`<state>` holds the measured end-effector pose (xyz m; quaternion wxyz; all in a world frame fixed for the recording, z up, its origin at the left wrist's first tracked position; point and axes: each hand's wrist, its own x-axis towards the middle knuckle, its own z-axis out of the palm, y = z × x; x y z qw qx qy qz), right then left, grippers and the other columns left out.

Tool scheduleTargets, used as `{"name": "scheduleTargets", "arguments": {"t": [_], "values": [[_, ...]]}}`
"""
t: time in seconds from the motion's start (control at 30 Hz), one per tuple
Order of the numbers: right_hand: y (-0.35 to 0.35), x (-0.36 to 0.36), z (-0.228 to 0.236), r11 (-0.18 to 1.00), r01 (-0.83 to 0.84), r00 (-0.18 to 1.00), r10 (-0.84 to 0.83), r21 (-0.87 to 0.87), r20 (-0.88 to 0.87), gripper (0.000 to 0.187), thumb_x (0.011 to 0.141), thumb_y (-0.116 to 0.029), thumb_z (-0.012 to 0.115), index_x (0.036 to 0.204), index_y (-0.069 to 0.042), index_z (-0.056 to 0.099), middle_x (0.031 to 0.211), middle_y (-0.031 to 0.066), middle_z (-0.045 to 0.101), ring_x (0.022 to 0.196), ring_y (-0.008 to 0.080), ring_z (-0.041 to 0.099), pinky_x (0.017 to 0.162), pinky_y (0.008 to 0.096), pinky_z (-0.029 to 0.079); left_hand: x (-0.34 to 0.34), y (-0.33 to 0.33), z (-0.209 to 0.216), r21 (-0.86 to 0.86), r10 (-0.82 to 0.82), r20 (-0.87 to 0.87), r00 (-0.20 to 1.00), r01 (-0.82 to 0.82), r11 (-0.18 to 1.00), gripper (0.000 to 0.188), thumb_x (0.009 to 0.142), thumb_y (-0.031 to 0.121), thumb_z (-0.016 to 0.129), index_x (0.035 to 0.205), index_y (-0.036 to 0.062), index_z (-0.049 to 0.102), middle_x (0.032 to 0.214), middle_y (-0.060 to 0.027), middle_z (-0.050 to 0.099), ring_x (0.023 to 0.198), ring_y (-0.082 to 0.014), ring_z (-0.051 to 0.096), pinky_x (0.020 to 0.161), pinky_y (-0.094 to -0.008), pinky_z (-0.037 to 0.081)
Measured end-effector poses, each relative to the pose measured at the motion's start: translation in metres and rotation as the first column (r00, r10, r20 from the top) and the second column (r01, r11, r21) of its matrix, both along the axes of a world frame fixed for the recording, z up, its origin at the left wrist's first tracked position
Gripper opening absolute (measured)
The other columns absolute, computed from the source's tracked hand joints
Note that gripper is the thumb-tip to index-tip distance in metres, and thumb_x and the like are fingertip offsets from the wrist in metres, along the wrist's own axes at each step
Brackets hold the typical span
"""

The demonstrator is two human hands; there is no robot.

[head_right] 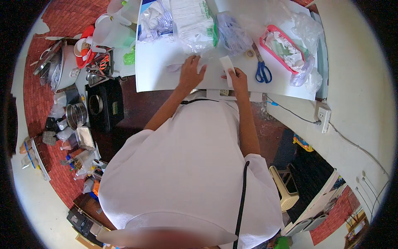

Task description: Assembling swab kits by placing swabs and paper strips into plastic bags.

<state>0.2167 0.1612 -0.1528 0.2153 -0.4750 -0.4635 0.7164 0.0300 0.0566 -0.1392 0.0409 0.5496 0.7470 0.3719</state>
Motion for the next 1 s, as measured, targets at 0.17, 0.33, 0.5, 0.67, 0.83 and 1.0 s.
{"name": "scheduleTargets", "arguments": {"t": [0.17,0.33,0.5,0.67,0.83,1.0], "values": [[-0.007,-0.006,0.011,1.0,0.014,0.999,-0.015,-0.028,-0.034,0.025,0.094,-0.02,0.059,0.105,0.003,0.061,0.094,0.0097,0.067,0.084,0.0219,0.07,0.073,0.0289,0.053,0.006,0.018,-0.013,-0.161,0.104,-0.085,0.991,-0.117,0.98,0.023,0.08,0.014,0.065,0.102,0.0066,0.064,0.1,-0.0103,0.061,0.096,-0.0299,0.057,0.079,-0.046,0.044],[-0.013,-0.01,0.016,0.998,0.025,0.996,-0.029,-0.051,-0.085,0.025,0.094,-0.019,0.059,0.108,0.002,0.06,0.097,0.0092,0.065,0.09,0.0235,0.069,0.073,0.0299,0.052,0.004,0.014,-0.016,-0.072,-0.062,0.042,0.997,0.065,0.995,0.014,0.078,0.004,0.06,0.091,0.0072,0.065,0.091,-0.0088,0.063,0.093,-0.0307,0.057,0.079,-0.0455,0.045],[-0.017,-0.016,0.013,0.972,0.017,0.964,-0.078,-0.233,-0.255,0.031,0.092,-0.021,0.061,0.113,0.002,0.061,0.098,0.0061,0.066,0.084,0.0149,0.064,0.072,0.027,0.051,0.016,0.013,-0.011,0.132,-0.397,0.189,0.898,0.378,0.917,0.019,0.077,-0.007,0.054,0.088,0.0046,0.064,0.094,-0.0118,0.063,0.09,-0.032,0.059,0.083,-0.04,0.048],[-0.018,-0.015,0.006,0.951,0.054,0.961,-0.133,-0.305,-0.242,0.025,0.092,-0.018,0.059,0.113,-0.003,0.06,0.096,0.0049,0.064,0.081,0.0148,0.06,0.071,0.0292,0.05,0.021,0.001,-0.007,0.109,-0.404,0.377,0.833,0.393,0.913,0.021,0.074,-0.011,0.054,0.086,0.0021,0.063,0.098,-0.0126,0.063,0.094,-0.0315,0.06,0.083,-0.0396,0.05],[-0.017,-0.018,0.005,0.959,0.001,0.944,-0.094,-0.283,-0.316,0.031,0.094,-0.018,0.057,0.118,0.001,0.057,0.103,0.0076,0.066,0.09,0.0171,0.063,0.076,0.0279,0.049,0.026,-0.007,-0.018,0.161,-0.481,0.297,0.825,0.453,0.877,0.02,0.076,-0.011,0.057,0.09,0.0022,0.061,0.1,-0.0126,0.06,0.088,-0.0311,0.061,0.076,-0.0354,0.052],[-0.016,-0.014,0.0,0.945,0.087,0.932,-0.189,-0.314,-0.31,0.032,0.094,-0.016,0.057,0.119,0.004,0.055,0.104,0.0105,0.066,0.097,0.019,0.064,0.079,0.0274,0.048,0.032,-0.005,0.001,0.048,0.041,0.149,0.988,-0.049,0.998,0.04,0.079,0.011,0.067,0.116,0.0023,0.056,0.114,-0.0194,0.053,0.105,-0.0378,0.053,0.091,-0.0441,0.045]]}}
